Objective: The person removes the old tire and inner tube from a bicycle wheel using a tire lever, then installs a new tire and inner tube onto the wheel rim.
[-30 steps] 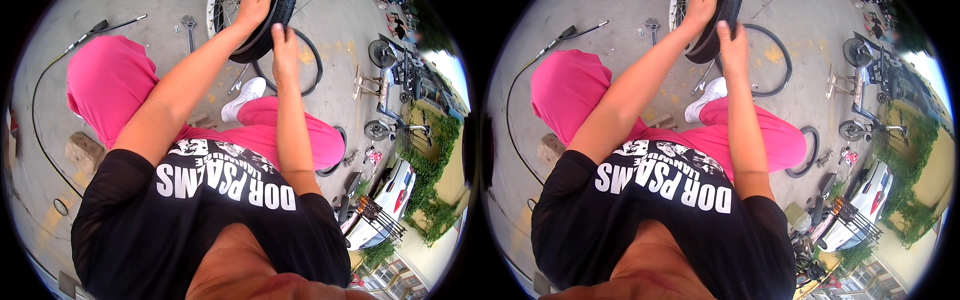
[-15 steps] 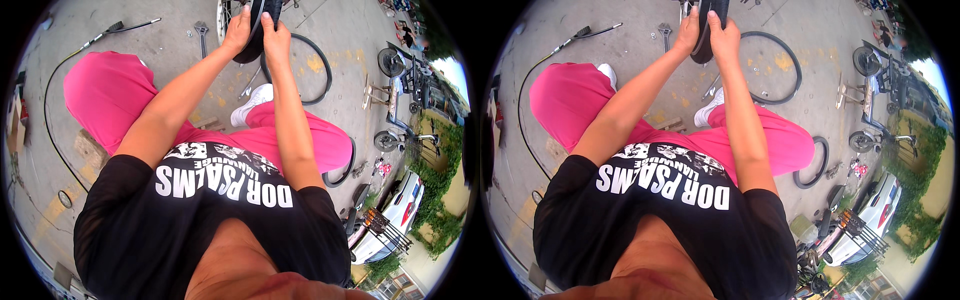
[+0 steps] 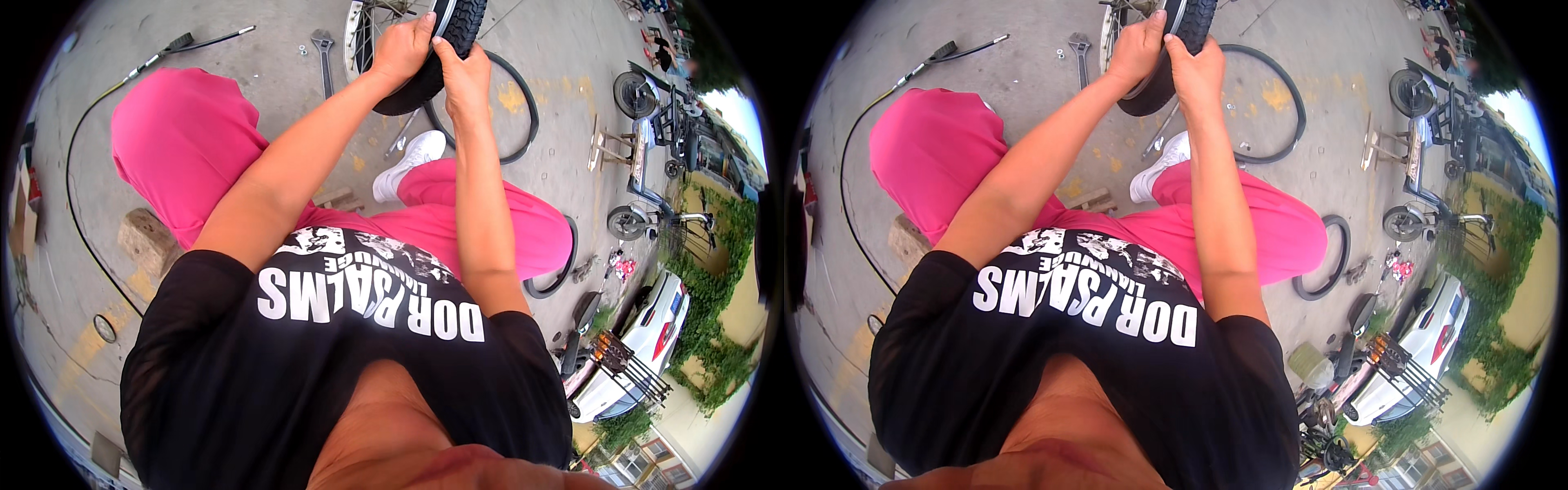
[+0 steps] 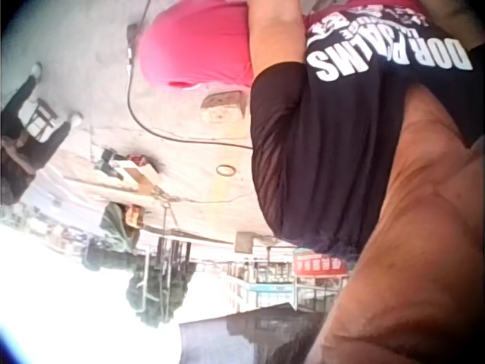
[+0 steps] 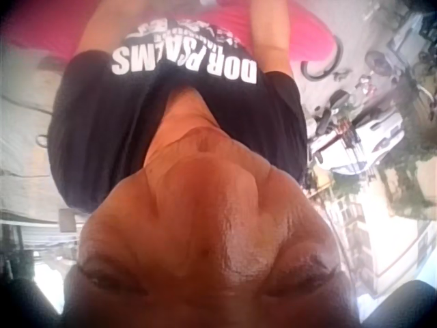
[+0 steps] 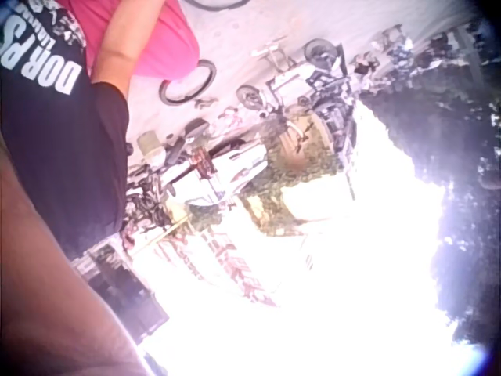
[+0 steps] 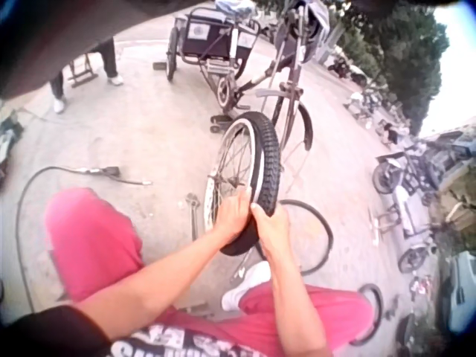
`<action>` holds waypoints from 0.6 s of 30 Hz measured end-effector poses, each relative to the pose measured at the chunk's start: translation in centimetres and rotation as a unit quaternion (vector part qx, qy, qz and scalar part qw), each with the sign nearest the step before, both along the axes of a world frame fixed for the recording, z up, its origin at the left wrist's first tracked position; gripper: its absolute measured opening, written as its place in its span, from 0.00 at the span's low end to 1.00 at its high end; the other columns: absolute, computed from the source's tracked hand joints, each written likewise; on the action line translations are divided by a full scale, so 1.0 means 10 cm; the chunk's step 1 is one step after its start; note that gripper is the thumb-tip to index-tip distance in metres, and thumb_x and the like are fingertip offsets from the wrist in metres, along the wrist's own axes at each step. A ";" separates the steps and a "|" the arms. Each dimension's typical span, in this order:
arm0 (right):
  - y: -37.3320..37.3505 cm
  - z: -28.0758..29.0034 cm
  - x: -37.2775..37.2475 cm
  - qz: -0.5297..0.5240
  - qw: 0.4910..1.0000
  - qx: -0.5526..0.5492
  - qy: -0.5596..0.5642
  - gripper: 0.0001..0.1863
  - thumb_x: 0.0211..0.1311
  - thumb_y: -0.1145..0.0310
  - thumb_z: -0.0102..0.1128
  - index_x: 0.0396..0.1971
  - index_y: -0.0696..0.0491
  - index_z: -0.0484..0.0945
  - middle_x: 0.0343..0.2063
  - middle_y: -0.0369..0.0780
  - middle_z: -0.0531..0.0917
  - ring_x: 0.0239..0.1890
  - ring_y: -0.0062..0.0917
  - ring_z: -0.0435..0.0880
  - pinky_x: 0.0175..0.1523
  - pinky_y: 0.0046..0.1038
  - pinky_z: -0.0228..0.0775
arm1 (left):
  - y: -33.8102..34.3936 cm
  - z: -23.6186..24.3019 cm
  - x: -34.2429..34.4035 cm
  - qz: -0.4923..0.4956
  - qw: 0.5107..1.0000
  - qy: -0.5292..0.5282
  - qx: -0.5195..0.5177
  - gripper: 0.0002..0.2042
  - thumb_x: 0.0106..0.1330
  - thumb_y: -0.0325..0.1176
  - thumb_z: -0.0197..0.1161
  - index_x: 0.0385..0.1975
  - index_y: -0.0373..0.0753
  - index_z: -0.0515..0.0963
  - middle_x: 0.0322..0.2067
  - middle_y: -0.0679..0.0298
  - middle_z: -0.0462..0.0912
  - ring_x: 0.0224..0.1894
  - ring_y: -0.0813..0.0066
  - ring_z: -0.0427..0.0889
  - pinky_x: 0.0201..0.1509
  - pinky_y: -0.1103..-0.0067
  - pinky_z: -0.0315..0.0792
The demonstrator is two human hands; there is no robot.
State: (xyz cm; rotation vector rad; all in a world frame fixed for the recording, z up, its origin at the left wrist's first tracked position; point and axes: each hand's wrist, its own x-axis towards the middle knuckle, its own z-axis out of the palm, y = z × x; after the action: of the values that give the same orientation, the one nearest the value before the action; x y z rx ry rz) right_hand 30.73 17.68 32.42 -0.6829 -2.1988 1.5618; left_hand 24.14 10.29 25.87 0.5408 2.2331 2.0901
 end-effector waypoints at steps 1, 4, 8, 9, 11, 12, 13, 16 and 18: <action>0.00 0.02 0.01 0.000 1.000 0.016 -0.010 0.13 0.54 0.69 0.65 0.36 0.62 0.77 0.29 0.39 0.82 0.30 0.19 0.77 0.37 0.24 0.70 | -0.01 -0.01 -0.03 -0.017 0.999 -0.016 -0.039 0.26 0.69 0.52 0.44 0.30 0.30 0.76 0.28 0.44 0.79 0.32 0.42 0.76 0.37 0.64 0.68; -0.01 0.09 0.03 0.005 1.000 -0.004 -0.011 0.12 0.53 0.72 0.64 0.35 0.63 0.77 0.29 0.39 0.82 0.30 0.19 0.77 0.36 0.23 0.70 | 0.03 -0.01 -0.05 0.011 0.999 0.018 -0.035 0.31 0.70 0.54 0.36 0.22 0.35 0.78 0.23 0.43 0.77 0.32 0.39 0.76 0.34 0.56 0.70; -0.02 0.16 0.05 0.020 0.999 -0.049 0.012 0.12 0.53 0.73 0.64 0.34 0.64 0.76 0.29 0.39 0.82 0.30 0.19 0.77 0.36 0.24 0.71 | 0.06 0.02 -0.07 -0.024 0.998 0.028 -0.048 0.23 0.70 0.47 0.40 0.30 0.35 0.77 0.28 0.43 0.79 0.33 0.42 0.78 0.39 0.57 0.70; -0.03 0.17 0.06 0.022 0.999 -0.022 0.014 0.12 0.53 0.73 0.64 0.34 0.64 0.76 0.29 0.39 0.82 0.29 0.19 0.77 0.35 0.23 0.71 | 0.07 0.04 -0.06 -0.018 0.996 0.018 -0.087 0.23 0.70 0.47 0.39 0.30 0.36 0.78 0.30 0.43 0.79 0.35 0.41 0.77 0.40 0.55 0.69; -0.01 0.19 0.05 0.004 1.000 -0.025 -0.016 0.12 0.53 0.73 0.64 0.35 0.64 0.76 0.29 0.39 0.82 0.29 0.19 0.77 0.35 0.23 0.70 | 0.09 0.05 -0.04 -0.010 0.997 -0.011 -0.075 0.23 0.70 0.47 0.39 0.30 0.36 0.78 0.29 0.43 0.79 0.35 0.41 0.77 0.40 0.54 0.68; 0.01 0.20 0.05 0.004 1.000 -0.025 -0.019 0.12 0.52 0.74 0.64 0.35 0.64 0.76 0.29 0.39 0.82 0.29 0.18 0.77 0.35 0.23 0.70 | 0.10 0.05 -0.03 -0.011 0.997 -0.024 -0.068 0.23 0.70 0.47 0.39 0.30 0.36 0.78 0.29 0.43 0.79 0.35 0.41 0.77 0.40 0.54 0.68; 0.03 0.22 0.03 -0.003 0.999 -0.020 -0.034 0.12 0.54 0.72 0.62 0.35 0.65 0.75 0.29 0.40 0.82 0.28 0.21 0.79 0.34 0.24 0.72 | 0.12 0.05 -0.06 -0.015 0.999 -0.007 -0.052 0.24 0.70 0.48 0.39 0.29 0.35 0.78 0.29 0.42 0.78 0.35 0.41 0.77 0.41 0.54 0.68; 0.05 0.33 -0.05 0.078 0.996 -0.048 0.006 0.10 0.57 0.72 0.60 0.36 0.63 0.78 0.31 0.39 0.81 0.33 0.20 0.79 0.38 0.23 0.71 | 0.13 0.03 -0.16 -0.011 0.997 0.045 -0.055 0.26 0.70 0.49 0.38 0.28 0.33 0.77 0.30 0.40 0.78 0.37 0.39 0.76 0.43 0.54 0.66; -0.02 0.38 -0.19 0.101 0.989 -0.098 -0.056 0.16 0.64 0.64 0.54 0.41 0.63 0.76 0.33 0.37 0.80 0.35 0.20 0.76 0.42 0.23 0.68 | 0.07 0.04 -0.36 -0.046 0.998 -0.006 -0.031 0.27 0.70 0.50 0.37 0.28 0.31 0.76 0.31 0.39 0.78 0.37 0.37 0.75 0.42 0.57 0.67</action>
State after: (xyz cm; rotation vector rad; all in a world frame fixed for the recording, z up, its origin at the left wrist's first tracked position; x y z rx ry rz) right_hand 28.82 17.52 36.21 -0.6352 -2.2763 1.9027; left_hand 20.58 11.00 26.27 0.6139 2.2118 1.9691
